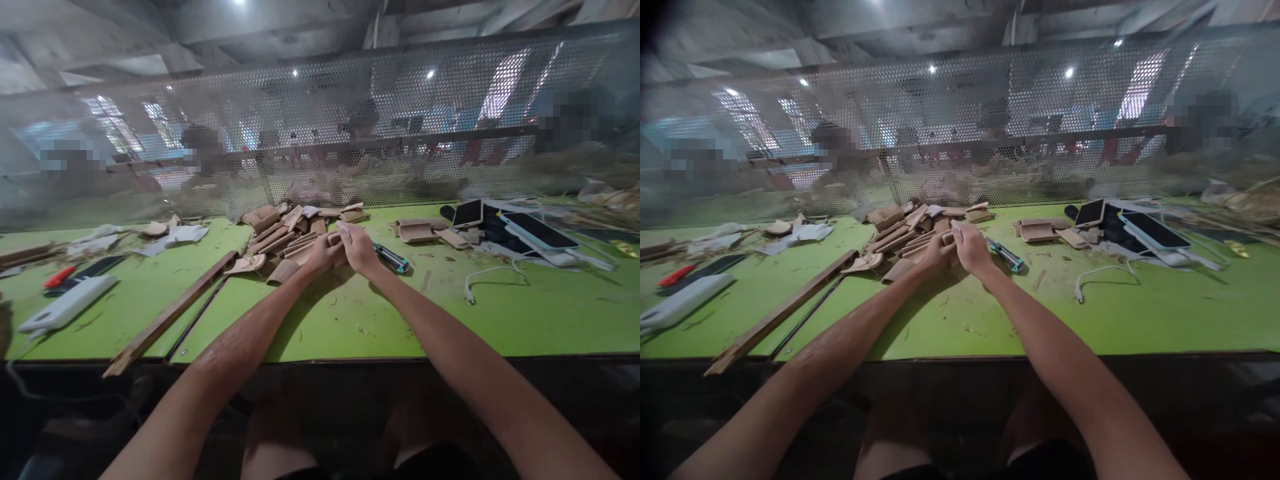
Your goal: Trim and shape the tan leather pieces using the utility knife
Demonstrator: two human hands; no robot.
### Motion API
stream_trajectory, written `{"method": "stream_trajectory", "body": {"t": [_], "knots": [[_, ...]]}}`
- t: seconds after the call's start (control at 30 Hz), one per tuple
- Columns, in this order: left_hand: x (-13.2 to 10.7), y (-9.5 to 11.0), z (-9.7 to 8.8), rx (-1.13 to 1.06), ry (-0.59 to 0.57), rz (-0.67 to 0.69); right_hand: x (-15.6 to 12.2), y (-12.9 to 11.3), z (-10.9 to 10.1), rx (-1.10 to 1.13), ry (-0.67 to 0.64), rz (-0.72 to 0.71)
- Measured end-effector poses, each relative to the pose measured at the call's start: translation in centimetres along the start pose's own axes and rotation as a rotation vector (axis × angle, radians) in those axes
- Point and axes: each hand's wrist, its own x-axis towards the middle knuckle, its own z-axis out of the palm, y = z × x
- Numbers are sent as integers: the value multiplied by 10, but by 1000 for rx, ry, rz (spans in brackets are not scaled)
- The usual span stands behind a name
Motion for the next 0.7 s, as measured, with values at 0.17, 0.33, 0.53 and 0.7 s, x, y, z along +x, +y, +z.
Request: {"method": "stream_trajectory", "body": {"t": [0.17,0.33,0.53,0.7], "knots": [[1,3,-1,-9,-24,55,1,3,1,-4,-11,104],[1,-5,-1,-51,-64,24,0,3,0,13,-9,43],[2,-7,-3,56,-49,74,0,3,2,9,19,118],[4,-11,-5,-38,-66,34,0,0,4,16,16,6]]}}
